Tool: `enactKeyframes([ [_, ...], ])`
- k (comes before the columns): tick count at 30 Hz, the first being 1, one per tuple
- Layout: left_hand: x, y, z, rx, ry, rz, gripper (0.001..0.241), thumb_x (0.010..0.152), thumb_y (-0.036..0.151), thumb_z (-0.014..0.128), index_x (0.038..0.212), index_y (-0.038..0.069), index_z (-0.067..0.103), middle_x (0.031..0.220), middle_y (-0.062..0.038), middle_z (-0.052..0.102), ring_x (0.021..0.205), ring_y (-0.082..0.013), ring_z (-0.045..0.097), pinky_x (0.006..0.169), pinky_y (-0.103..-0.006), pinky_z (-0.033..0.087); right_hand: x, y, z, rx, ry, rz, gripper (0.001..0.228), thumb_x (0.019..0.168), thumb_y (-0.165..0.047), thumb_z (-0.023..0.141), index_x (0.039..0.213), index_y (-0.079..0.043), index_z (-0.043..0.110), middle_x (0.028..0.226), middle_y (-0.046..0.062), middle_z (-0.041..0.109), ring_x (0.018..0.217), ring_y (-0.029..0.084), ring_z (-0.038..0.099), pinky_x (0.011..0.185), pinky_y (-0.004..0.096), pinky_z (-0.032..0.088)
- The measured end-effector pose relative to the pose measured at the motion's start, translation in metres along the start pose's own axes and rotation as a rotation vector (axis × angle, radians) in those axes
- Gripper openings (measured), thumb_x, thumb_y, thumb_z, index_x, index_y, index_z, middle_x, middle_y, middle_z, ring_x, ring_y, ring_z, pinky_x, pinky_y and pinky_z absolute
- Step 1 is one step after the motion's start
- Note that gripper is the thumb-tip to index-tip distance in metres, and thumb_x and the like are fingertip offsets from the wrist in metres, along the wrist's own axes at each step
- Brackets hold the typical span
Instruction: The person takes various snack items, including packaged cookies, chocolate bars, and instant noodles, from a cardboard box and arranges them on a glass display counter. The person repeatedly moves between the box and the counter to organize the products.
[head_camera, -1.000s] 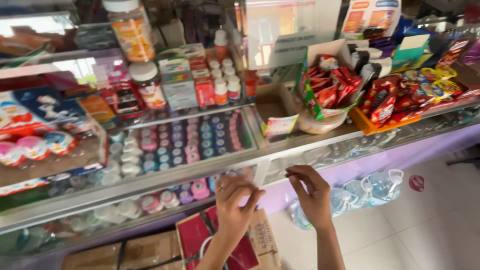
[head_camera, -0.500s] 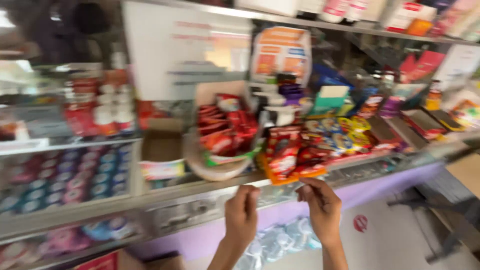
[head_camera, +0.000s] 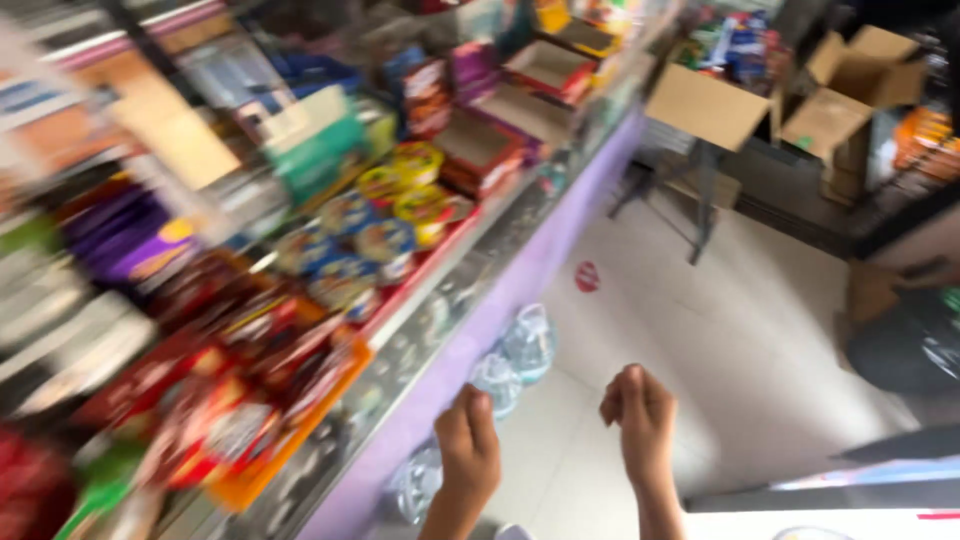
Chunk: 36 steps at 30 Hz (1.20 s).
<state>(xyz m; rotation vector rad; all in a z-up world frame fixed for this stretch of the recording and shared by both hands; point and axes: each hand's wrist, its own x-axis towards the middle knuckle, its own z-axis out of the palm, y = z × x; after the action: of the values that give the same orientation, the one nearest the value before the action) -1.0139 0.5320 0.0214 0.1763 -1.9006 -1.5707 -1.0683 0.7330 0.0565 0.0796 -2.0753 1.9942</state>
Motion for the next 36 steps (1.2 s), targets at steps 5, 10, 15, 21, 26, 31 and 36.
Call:
enactKeyframes([
  [5,0.044,0.037,0.114,0.06,-0.528,-0.081,0.018,0.107,0.009,0.045,0.12,0.007,0.058,0.06,-0.011,0.055,0.051,-0.0299,0.059,0.051,-0.0441,0.039,0.057,0.015,-0.037,0.089,-0.069,0.046,0.021,0.105,-0.01,0.048,0.11,0.001,0.065,0.066,0.004,0.053,0.052,0.01,0.046,0.048,0.027,0.041],
  [10,0.112,0.004,0.269,-0.081,-0.562,-0.07,0.048,0.098,-0.006,0.041,0.142,0.009,0.052,0.089,-0.02,0.061,0.074,-0.0307,0.068,0.071,-0.0394,0.055,0.172,0.055,-0.149,-0.102,0.125,-0.088,0.023,0.094,0.004,0.059,0.116,0.004,0.065,0.091,0.009,0.072,0.076,0.013,0.066,0.072,0.026,0.056],
  [15,0.166,0.022,0.42,-0.102,-0.524,0.439,0.07,0.086,-0.02,0.045,0.151,0.005,0.046,0.142,-0.021,0.06,0.126,-0.0387,0.064,0.103,-0.0417,0.053,0.286,0.06,-0.259,-0.165,0.444,-0.236,0.021,0.094,0.005,0.059,0.115,0.005,0.065,0.097,0.01,0.074,0.094,0.015,0.072,0.085,0.025,0.056],
  [21,0.225,-0.015,0.538,-0.245,-0.503,0.228,0.055,0.095,-0.012,0.057,0.147,0.003,0.051,0.134,-0.017,0.069,0.117,-0.0271,0.073,0.094,-0.0327,0.062,0.398,0.113,-0.311,-0.173,0.502,-0.187,0.01,0.1,-0.006,0.066,0.104,0.003,0.068,0.08,0.005,0.068,0.074,0.01,0.065,0.071,0.022,0.053],
  [26,0.321,-0.055,0.619,0.002,-0.435,-0.105,0.02,0.083,0.011,0.081,0.101,0.004,0.078,0.086,-0.004,0.082,0.043,-0.0101,0.058,0.04,-0.0267,0.044,0.51,0.151,-0.317,-0.352,0.416,0.106,0.028,0.095,-0.022,0.072,0.08,0.001,0.07,0.067,0.005,0.066,0.064,0.009,0.058,0.06,0.023,0.047],
  [31,0.433,-0.082,0.733,-0.084,-0.321,0.112,0.017,0.086,0.017,0.083,0.084,0.002,0.075,0.056,-0.002,0.056,0.046,-0.0092,0.041,0.044,-0.0279,0.032,0.669,0.184,-0.32,-0.292,0.415,0.093,0.038,0.098,-0.027,0.068,0.072,0.0,0.063,0.067,0.003,0.066,0.067,0.008,0.061,0.064,0.024,0.05],
  [36,0.521,-0.101,0.849,0.015,-0.465,0.163,0.05,0.093,0.024,0.079,0.061,0.0,0.049,0.046,-0.008,0.04,0.04,-0.0202,0.032,0.043,-0.0364,0.027,0.823,0.213,-0.303,-0.344,0.294,0.139,0.041,0.097,-0.031,0.067,0.071,0.0,0.063,0.064,0.003,0.062,0.062,0.007,0.051,0.057,0.025,0.041],
])
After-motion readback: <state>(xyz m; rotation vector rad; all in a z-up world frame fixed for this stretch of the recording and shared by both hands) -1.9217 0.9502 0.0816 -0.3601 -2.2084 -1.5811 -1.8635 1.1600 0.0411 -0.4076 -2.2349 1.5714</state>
